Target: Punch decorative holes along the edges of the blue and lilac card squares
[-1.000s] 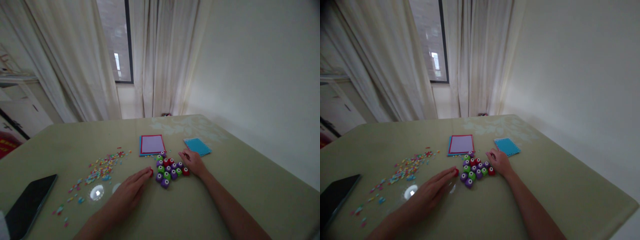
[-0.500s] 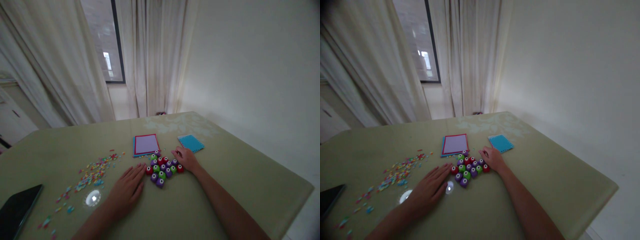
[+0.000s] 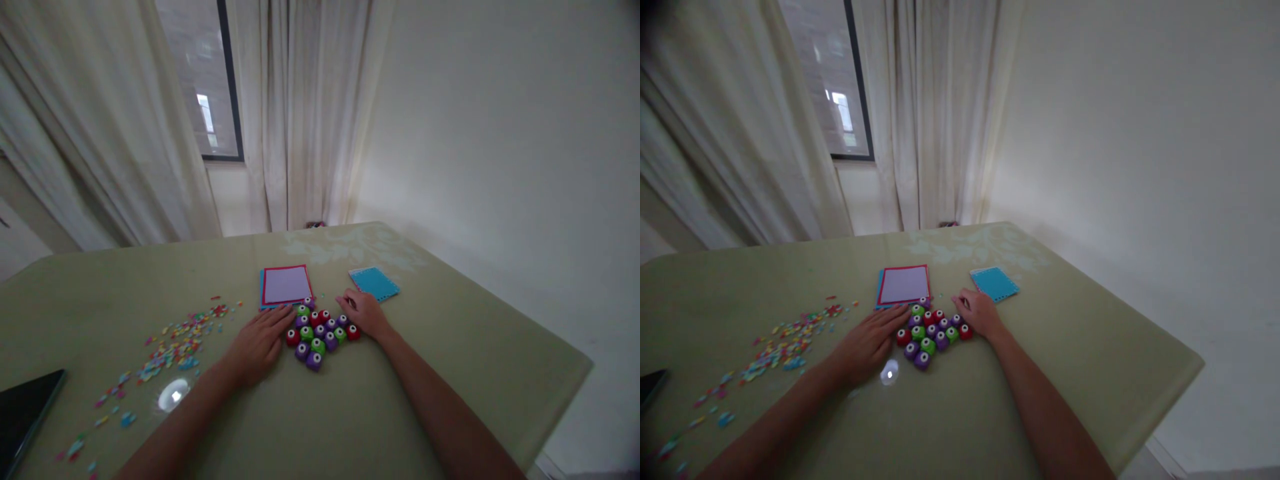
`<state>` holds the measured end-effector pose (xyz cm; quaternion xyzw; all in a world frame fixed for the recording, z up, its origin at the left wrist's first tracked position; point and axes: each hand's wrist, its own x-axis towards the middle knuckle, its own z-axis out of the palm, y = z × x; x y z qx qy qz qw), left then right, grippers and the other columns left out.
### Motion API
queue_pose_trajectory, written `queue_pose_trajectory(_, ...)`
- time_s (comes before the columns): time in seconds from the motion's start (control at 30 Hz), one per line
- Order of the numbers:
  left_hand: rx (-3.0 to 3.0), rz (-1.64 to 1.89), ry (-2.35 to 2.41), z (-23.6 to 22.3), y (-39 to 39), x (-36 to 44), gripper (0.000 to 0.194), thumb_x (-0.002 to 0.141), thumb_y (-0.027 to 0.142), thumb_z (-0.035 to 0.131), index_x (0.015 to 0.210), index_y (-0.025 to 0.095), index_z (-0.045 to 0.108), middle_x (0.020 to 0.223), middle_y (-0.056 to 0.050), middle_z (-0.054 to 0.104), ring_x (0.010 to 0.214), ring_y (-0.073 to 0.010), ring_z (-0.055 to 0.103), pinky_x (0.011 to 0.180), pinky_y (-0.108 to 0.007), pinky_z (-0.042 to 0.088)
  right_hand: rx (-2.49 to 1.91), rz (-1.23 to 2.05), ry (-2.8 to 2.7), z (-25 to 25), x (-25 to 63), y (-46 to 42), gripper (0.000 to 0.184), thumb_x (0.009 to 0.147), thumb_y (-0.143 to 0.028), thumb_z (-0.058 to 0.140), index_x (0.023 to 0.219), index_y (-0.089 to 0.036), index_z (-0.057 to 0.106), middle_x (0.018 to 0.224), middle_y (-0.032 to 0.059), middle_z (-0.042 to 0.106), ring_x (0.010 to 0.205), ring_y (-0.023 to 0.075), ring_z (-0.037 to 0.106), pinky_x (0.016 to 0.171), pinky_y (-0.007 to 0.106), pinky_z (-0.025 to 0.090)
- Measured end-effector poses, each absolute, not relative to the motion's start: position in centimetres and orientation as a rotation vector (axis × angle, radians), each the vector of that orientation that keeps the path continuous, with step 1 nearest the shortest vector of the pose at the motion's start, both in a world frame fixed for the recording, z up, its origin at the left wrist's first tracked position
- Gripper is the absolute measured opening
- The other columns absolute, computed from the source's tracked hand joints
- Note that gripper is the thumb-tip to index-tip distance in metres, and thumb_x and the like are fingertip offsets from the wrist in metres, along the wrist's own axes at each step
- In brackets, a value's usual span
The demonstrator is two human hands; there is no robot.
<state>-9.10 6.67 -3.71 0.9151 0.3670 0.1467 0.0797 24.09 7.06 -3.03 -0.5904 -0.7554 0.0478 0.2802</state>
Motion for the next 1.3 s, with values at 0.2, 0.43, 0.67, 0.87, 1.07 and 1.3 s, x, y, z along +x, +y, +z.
queue_pose_trajectory(0.2, 2.662, 0.528, 1.522, -3.5, 4.7, -9.3, 0.048, 0.103, 0.024, 0.043, 0.139, 0.011, 0.071, 0.146, -0.022, 0.068, 0.132, -0.0394, 0.066, 0.112, -0.060, 0.051, -1.568, 0.145, -2.013, -2.9, 24.2, 6.8, 0.040, 0.105, -0.042, 0.054, 0.070, -0.023, 0.053, 0.062, -0.0011, 0.056, 0.059, 0.0161, 0.050, 0.062, 0.029, 0.032)
queue_pose_trajectory(0.43, 2.774, 0.528, 1.315, -3.7, 4.9, -9.3, 0.052, 0.102, 0.030, 0.051, 0.153, 0.027, 0.062, 0.160, -0.003, 0.059, 0.143, -0.0252, 0.060, 0.121, -0.043, 0.047, -1.533, 0.163, -2.017, -2.9, 24.3, 6.7, 0.040, 0.105, -0.042, 0.054, 0.070, -0.022, 0.052, 0.062, -0.0011, 0.056, 0.059, 0.0160, 0.050, 0.063, 0.030, 0.031)
queue_pose_trajectory(0.67, 2.678, 0.580, 1.602, -3.6, 4.2, -8.6, 0.045, 0.103, 0.024, 0.047, 0.140, 0.015, 0.070, 0.147, -0.016, 0.068, 0.132, -0.0344, 0.066, 0.112, -0.052, 0.053, -1.503, 0.174, -2.008, -2.8, 24.4, 6.6, 0.043, 0.105, -0.045, 0.052, 0.068, -0.023, 0.050, 0.060, -0.0014, 0.054, 0.057, 0.0155, 0.047, 0.061, 0.029, 0.032)
queue_pose_trajectory(0.87, 2.650, 0.569, 1.626, -3.9, 4.4, -8.8, 0.050, 0.102, 0.027, 0.050, 0.149, 0.016, 0.064, 0.160, -0.015, 0.057, 0.146, -0.0345, 0.055, 0.121, -0.053, 0.045, -1.490, 0.174, -2.014, -2.7, 24.4, 6.6, 0.043, 0.105, -0.045, 0.053, 0.068, -0.022, 0.052, 0.060, -0.0013, 0.053, 0.057, 0.0155, 0.049, 0.062, 0.029, 0.033)
queue_pose_trajectory(1.07, 2.649, 0.553, 1.600, -3.6, 4.3, -8.7, 0.049, 0.102, 0.026, 0.052, 0.149, 0.021, 0.063, 0.157, -0.010, 0.061, 0.147, -0.0309, 0.053, 0.124, -0.050, 0.040, -1.488, 0.167, -2.016, -2.7, 24.4, 6.6, 0.043, 0.105, -0.047, 0.052, 0.070, -0.022, 0.052, 0.061, -0.0009, 0.054, 0.057, 0.0159, 0.049, 0.061, 0.030, 0.033)
queue_pose_trajectory(1.3, 2.641, 0.533, 1.660, -3.3, 4.2, -8.6, 0.045, 0.104, 0.027, 0.048, 0.144, 0.016, 0.065, 0.152, -0.016, 0.063, 0.137, -0.0328, 0.060, 0.115, -0.051, 0.048, -1.489, 0.160, -2.021, -2.7, 24.5, 6.6, 0.045, 0.106, -0.048, 0.050, 0.069, -0.023, 0.051, 0.061, -0.0005, 0.055, 0.057, 0.0159, 0.050, 0.061, 0.030, 0.033)
